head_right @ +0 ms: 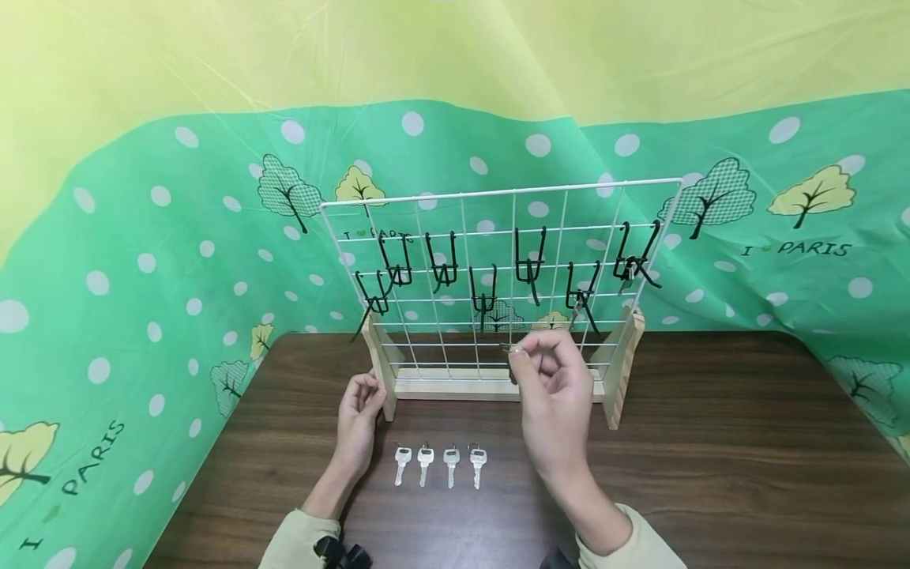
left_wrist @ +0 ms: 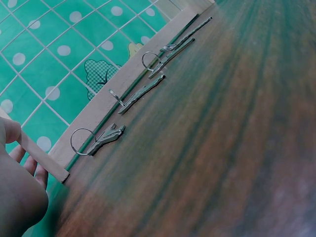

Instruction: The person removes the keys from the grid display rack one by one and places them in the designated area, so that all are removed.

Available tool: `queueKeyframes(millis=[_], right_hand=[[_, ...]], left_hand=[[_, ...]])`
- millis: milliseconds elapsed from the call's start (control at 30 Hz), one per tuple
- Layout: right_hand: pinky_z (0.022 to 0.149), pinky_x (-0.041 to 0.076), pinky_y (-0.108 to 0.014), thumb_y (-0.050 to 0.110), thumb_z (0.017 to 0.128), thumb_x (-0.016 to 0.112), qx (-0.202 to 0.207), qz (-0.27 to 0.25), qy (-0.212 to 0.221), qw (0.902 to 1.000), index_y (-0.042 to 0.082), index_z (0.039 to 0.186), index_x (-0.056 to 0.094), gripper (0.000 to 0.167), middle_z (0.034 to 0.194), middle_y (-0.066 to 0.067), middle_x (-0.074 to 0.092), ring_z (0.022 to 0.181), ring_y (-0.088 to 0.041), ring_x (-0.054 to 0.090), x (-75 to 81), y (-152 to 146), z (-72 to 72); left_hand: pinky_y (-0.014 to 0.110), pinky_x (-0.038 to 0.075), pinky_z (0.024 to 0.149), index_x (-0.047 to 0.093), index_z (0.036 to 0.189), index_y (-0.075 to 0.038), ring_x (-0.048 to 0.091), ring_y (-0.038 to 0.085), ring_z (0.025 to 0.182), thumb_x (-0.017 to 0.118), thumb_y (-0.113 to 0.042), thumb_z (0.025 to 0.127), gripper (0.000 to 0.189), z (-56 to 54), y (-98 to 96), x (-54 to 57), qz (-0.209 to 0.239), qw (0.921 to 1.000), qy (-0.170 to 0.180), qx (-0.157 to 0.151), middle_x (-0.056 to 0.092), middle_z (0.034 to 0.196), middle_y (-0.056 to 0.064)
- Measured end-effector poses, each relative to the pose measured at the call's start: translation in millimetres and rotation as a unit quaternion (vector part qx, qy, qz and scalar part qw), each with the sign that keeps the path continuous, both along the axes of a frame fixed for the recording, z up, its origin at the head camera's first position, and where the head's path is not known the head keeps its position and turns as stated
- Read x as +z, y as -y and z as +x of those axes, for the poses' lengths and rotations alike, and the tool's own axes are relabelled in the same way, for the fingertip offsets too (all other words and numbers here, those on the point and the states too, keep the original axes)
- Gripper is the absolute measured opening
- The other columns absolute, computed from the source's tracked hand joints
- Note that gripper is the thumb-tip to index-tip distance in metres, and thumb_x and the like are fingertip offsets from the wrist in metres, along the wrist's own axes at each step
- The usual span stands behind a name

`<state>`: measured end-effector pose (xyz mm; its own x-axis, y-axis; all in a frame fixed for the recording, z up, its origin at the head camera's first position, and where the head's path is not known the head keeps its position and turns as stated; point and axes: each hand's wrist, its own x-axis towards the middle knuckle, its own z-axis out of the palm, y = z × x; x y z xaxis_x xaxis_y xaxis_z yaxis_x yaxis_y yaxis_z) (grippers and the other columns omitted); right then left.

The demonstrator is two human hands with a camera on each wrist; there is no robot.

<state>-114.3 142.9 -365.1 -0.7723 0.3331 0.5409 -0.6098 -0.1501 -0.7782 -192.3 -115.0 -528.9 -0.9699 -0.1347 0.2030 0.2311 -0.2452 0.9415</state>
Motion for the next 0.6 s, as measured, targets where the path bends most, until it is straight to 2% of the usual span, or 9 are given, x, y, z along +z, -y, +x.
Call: queueKeyframes(millis=[200, 400, 467, 600], right_hand=[[0.045, 0.021, -0.033, -0.019, 0.101, 0.056, -0.004, 0.017, 0.013, 0.9998, -0.008, 0.099, 0.061, 0.012, 0.066, 0.001, 0.045, 0.049, -0.015, 0.032, -11.4, -3.7, 3.9], [0.041, 0.021, -0.034, -0.018, 0.099, 0.059, -0.008, 0.021, 0.080, 0.9965, 0.000, 0.096, 0.066, 0.019, 0.084, -0.002, 0.057, 0.043, -0.011, 0.030, -23.9, -7.8, 8.1], [0.040, 0.021, -0.034, -0.017, 0.099, 0.059, -0.007, 0.025, 0.101, 0.9945, -0.001, 0.096, 0.066, 0.017, 0.088, -0.002, 0.059, 0.042, -0.009, 0.031, -28.4, -9.5, 9.3], [0.040, 0.022, -0.035, -0.016, 0.101, 0.059, 0.010, 0.032, 0.118, 0.9924, -0.009, 0.098, 0.061, 0.008, 0.073, 0.002, 0.054, 0.045, -0.005, 0.037, -38.4, -13.4, 10.9]], left_hand=[[0.019, 0.049, 0.103, 0.042, 0.119, 0.023, 0.060, 0.006, 0.128, 0.058, 0.014, 0.104, 0.024, 1.2, -0.8, 0.6, 0.003, 1.0000, 0.002, 0.004, 0.051, 0.157, 0.033], [0.019, 0.050, 0.102, 0.043, 0.118, 0.022, 0.060, 0.007, 0.129, 0.058, 0.013, 0.104, 0.023, 1.7, -0.5, 1.2, 0.004, 1.0000, 0.001, 0.006, 0.051, 0.156, 0.033], [0.019, 0.049, 0.103, 0.043, 0.118, 0.022, 0.060, 0.007, 0.130, 0.058, 0.013, 0.104, 0.022, 1.6, -0.4, 1.1, 0.004, 1.0000, 0.001, 0.004, 0.050, 0.158, 0.034], [0.019, 0.049, 0.107, 0.042, 0.120, 0.023, 0.059, 0.005, 0.133, 0.058, 0.013, 0.104, 0.024, 1.6, -0.3, 1.4, 0.006, 1.0000, -0.001, -0.002, 0.047, 0.162, 0.037]])
